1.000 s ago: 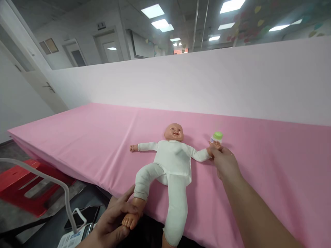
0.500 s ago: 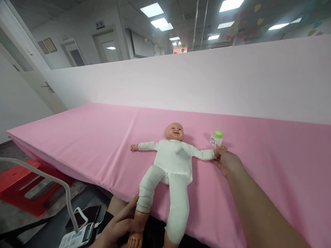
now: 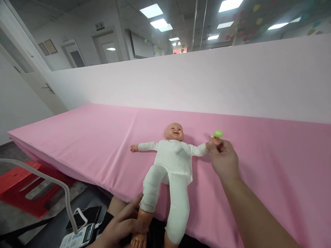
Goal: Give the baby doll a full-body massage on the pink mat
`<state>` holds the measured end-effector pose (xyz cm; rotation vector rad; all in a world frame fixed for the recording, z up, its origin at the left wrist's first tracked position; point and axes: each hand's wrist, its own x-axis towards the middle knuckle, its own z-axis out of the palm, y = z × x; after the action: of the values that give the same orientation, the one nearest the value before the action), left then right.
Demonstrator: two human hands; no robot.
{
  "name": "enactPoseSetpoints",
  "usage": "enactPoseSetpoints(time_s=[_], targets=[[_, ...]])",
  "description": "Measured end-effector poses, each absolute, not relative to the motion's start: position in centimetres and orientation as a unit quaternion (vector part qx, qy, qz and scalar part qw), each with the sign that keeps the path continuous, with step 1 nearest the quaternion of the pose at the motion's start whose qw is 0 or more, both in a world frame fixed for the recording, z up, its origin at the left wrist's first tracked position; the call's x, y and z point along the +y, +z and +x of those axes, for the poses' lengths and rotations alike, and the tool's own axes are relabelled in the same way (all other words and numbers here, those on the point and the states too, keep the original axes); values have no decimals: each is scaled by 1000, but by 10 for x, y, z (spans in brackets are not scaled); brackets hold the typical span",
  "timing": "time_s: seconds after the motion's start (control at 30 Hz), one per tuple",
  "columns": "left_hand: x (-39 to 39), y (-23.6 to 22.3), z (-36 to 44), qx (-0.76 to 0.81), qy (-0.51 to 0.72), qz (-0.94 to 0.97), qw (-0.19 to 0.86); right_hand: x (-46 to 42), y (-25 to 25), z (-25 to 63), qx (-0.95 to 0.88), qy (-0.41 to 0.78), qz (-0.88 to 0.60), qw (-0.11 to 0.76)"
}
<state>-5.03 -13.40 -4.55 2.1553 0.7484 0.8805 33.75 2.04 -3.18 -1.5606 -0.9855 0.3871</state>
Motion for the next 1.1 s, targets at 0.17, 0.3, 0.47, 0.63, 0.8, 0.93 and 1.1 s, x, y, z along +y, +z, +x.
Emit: enactPoseSetpoints(time_s=[0.17,0.3,0.47,0.63,0.8,0.93,1.1], targets=[[-119,-18,-36,289,321,850,301,5,-24,298,-583,128,-602,531],[-101,1,-20,294,301,861,285,1,-29,280,-719,81,-542,427],[-80,17,-6,285,297,859,305,2,-35,269,-787,-5,-486,380],[-70,26,2,278,312,848,327,2,-36,268,-802,-14,-481,355],[-73,18,-6,272,314,851,322,-3,-29,275,-730,43,-543,412],[-86,-1,-24,285,322,842,325,-1,-24,294,-601,116,-612,501],[-116,-13,-44,314,330,827,329,16,-28,328,-460,188,-652,573]])
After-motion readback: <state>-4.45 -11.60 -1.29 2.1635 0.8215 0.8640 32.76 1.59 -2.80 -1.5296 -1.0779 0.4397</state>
